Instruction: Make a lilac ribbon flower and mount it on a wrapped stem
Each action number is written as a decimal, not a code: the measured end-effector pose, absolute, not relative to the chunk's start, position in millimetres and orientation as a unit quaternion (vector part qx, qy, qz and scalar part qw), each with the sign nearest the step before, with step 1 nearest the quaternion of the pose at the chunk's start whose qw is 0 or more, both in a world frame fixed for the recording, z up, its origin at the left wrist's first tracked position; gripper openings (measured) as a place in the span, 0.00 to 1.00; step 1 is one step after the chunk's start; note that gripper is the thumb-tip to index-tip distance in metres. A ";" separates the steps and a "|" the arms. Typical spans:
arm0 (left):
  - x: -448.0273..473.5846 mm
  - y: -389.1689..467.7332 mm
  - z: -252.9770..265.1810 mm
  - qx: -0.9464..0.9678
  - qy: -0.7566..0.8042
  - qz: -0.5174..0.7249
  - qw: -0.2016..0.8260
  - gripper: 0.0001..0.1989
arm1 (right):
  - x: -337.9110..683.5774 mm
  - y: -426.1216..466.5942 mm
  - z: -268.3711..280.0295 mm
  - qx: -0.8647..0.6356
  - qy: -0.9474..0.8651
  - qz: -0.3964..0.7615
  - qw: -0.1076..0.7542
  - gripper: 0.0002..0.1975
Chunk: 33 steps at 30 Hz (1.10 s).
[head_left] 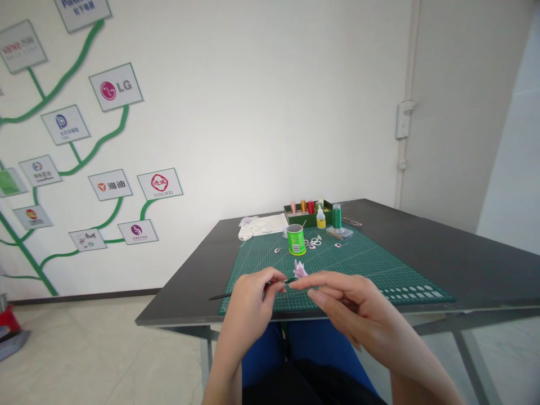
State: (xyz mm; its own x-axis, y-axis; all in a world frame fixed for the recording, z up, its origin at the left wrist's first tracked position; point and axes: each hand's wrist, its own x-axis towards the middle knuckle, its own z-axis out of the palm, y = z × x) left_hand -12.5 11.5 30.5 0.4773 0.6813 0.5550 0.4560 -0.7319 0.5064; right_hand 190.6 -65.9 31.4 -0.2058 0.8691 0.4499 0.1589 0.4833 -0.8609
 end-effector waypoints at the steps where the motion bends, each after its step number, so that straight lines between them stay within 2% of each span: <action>1: -13.2 10.8 31.7 0.855 0.333 0.370 0.147 0.10 | 193.7 -65.9 31.7 -0.366 -0.691 0.345 0.519 0.23; 8: -16.6 1.8 38.8 0.905 0.243 0.276 0.213 0.11 | 210.3 -51.9 26.3 -0.374 -0.678 0.307 0.552 0.22; 14: -19.4 -4.7 38.5 0.883 0.178 0.331 0.282 0.09 | 213.4 -23.1 12.8 -0.398 -0.680 0.329 0.520 0.23; 19: -18.9 -5.6 41.0 0.831 0.226 0.443 0.250 0.08 | 206.9 -13.5 4.6 -0.375 -0.729 0.367 0.439 0.18; 23: -18.6 1.3 40.3 0.790 0.259 0.499 0.243 0.05 | 205.8 -18.5 4.8 -0.409 -0.740 0.368 0.386 0.19; 28: -20.6 13.0 35.8 0.776 0.301 0.524 0.182 0.07 | 212.6 -25.5 7.3 -0.376 -0.765 0.386 0.354 0.20; 33: -18.1 19.5 31.1 0.800 0.301 0.493 0.162 0.08 | 217.2 -33.5 8.3 -0.304 -0.786 0.407 0.352 0.22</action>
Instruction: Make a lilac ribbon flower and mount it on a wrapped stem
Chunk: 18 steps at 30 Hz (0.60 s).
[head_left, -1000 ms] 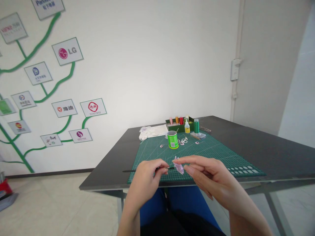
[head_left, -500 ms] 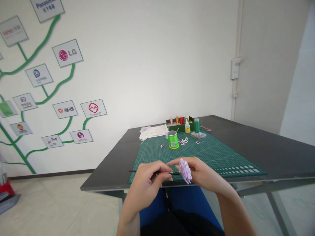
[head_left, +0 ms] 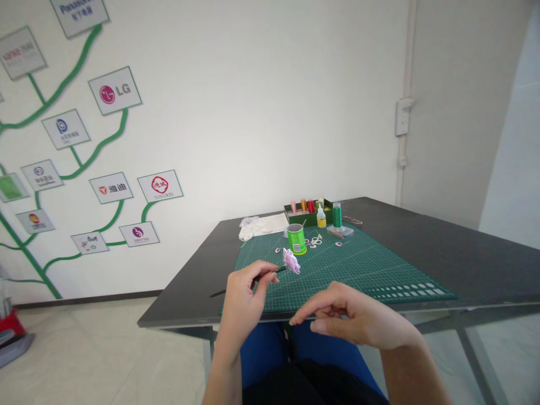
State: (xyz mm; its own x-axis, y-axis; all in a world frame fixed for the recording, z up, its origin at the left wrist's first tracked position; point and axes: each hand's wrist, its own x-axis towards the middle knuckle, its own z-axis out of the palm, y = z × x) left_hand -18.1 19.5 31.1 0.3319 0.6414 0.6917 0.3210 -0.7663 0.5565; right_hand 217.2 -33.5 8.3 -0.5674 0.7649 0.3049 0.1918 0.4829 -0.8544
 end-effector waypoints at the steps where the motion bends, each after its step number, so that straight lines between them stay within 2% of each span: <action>1: -17.1 19.9 30.6 0.811 0.296 0.479 0.159 0.09 | 217.7 -35.2 8.3 -0.291 -0.791 0.406 0.353 0.22; 4: -14.7 19.4 29.7 0.847 0.286 0.421 0.155 0.10 | 218.7 -39.9 8.2 -0.253 -0.793 0.412 0.371 0.24; 10: -15.0 14.7 30.4 0.895 0.273 0.326 0.132 0.12 | 219.9 -44.6 8.3 -0.257 -0.703 0.496 0.440 0.29; 18: -16.4 4.7 35.0 0.920 0.218 0.283 0.161 0.12 | 220.3 -33.9 11.5 -0.346 -0.636 0.469 0.507 0.33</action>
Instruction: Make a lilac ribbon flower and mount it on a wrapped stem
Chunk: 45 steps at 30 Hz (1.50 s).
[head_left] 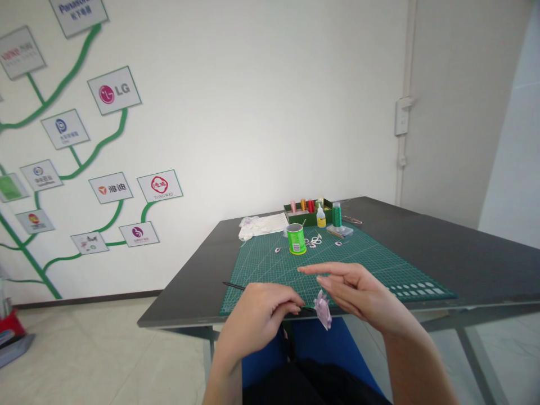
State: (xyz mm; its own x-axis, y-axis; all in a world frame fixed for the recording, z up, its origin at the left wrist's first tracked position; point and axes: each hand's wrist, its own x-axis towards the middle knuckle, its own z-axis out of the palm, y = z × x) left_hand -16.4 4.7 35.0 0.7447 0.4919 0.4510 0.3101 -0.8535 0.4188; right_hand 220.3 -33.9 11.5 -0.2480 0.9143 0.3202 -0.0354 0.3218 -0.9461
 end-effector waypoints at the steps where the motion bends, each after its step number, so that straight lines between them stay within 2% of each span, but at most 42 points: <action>1: -16.7 3.6 35.6 0.919 0.215 0.288 0.162 0.12 | 220.4 -31.7 10.9 -0.356 -0.631 0.464 0.510 0.33; 9: -19.5 -0.8 37.3 0.860 0.229 0.409 0.204 0.06 | 215.5 -19.0 6.6 -0.382 -0.637 0.464 0.483 0.33; 15: -19.1 3.3 37.2 0.824 0.232 0.467 0.221 0.10 | 211.8 -18.8 7.0 -0.365 -0.675 0.469 0.436 0.29; 23: -14.8 12.7 34.2 0.766 0.295 0.523 0.227 0.09 | 216.4 -28.4 10.0 -0.351 -0.717 0.460 0.387 0.24; 29: -12.4 14.7 31.6 0.753 0.311 0.533 0.228 0.09 | 216.2 -29.5 11.9 -0.372 -0.721 0.454 0.369 0.24; 33: -12.7 13.6 32.6 0.734 0.297 0.552 0.263 0.08 | 215.2 -23.4 5.9 -0.369 -0.698 0.458 0.409 0.23; 38: -14.1 12.1 34.1 0.714 0.272 0.571 0.301 0.06 | 210.7 -16.7 2.8 -0.313 -0.546 0.474 0.616 0.31; 40: -14.6 12.6 33.4 0.705 0.267 0.579 0.309 0.06 | 212.2 -13.4 3.7 -0.312 -0.495 0.458 0.669 0.34; 42: -14.8 13.5 32.3 0.696 0.266 0.588 0.316 0.06 | 216.3 -8.8 2.8 -0.377 -0.475 0.413 0.679 0.33; 45: -14.6 14.9 31.1 0.689 0.270 0.589 0.324 0.06 | 222.8 -1.5 -2.8 -0.594 -0.470 0.253 0.602 0.25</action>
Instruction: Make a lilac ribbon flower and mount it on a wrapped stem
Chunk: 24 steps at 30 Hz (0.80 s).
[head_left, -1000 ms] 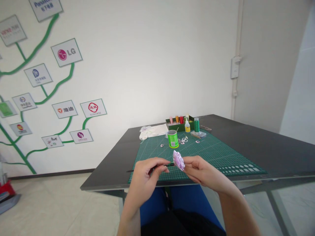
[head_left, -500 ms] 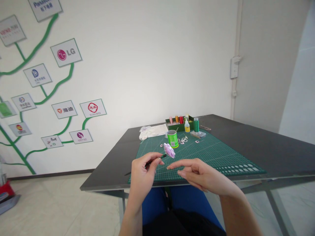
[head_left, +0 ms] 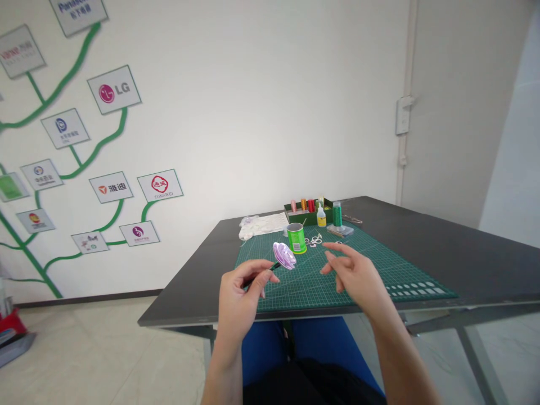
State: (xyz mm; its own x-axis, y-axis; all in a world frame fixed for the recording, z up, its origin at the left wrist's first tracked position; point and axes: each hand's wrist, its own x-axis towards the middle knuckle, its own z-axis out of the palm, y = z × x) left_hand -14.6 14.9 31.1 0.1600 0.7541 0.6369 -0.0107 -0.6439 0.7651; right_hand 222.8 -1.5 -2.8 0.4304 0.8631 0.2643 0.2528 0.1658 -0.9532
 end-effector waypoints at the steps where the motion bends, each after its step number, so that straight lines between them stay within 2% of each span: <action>1: -14.5 15.2 31.0 0.689 0.272 0.588 0.326 0.06 | 223.8 -0.3 -4.8 -0.663 -0.464 0.181 0.559 0.23; 3: -14.2 15.5 31.2 0.687 0.278 0.586 0.327 0.06 | 223.1 -1.3 -6.3 -0.737 -0.458 0.074 0.491 0.21; 4: -14.1 15.4 31.4 0.687 0.282 0.585 0.327 0.06 | 221.3 -3.7 -5.4 -0.739 -0.468 0.059 0.482 0.21; 6: -14.0 14.9 31.5 0.685 0.288 0.584 0.328 0.06 | 214.8 -11.8 0.0 -0.684 -0.518 0.112 0.501 0.21; 8: -13.8 14.2 31.3 0.684 0.293 0.582 0.329 0.07 | 205.2 -22.1 8.0 -0.593 -0.578 0.214 0.518 0.25; 11: -13.0 13.3 31.0 0.683 0.298 0.579 0.331 0.07 | 188.0 -34.5 18.0 -0.487 -0.632 0.337 0.500 0.32; 14: -12.3 13.0 31.6 0.687 0.295 0.573 0.334 0.08 | 173.7 -37.4 20.3 -0.431 -0.647 0.407 0.479 0.32; 19: -13.2 13.7 32.5 0.690 0.295 0.567 0.340 0.08 | 167.8 -31.3 16.1 -0.433 -0.623 0.424 0.495 0.32; 24: -13.6 14.4 31.3 0.688 0.307 0.559 0.346 0.10 | 171.9 -36.8 18.7 -0.430 -0.645 0.395 0.493 0.24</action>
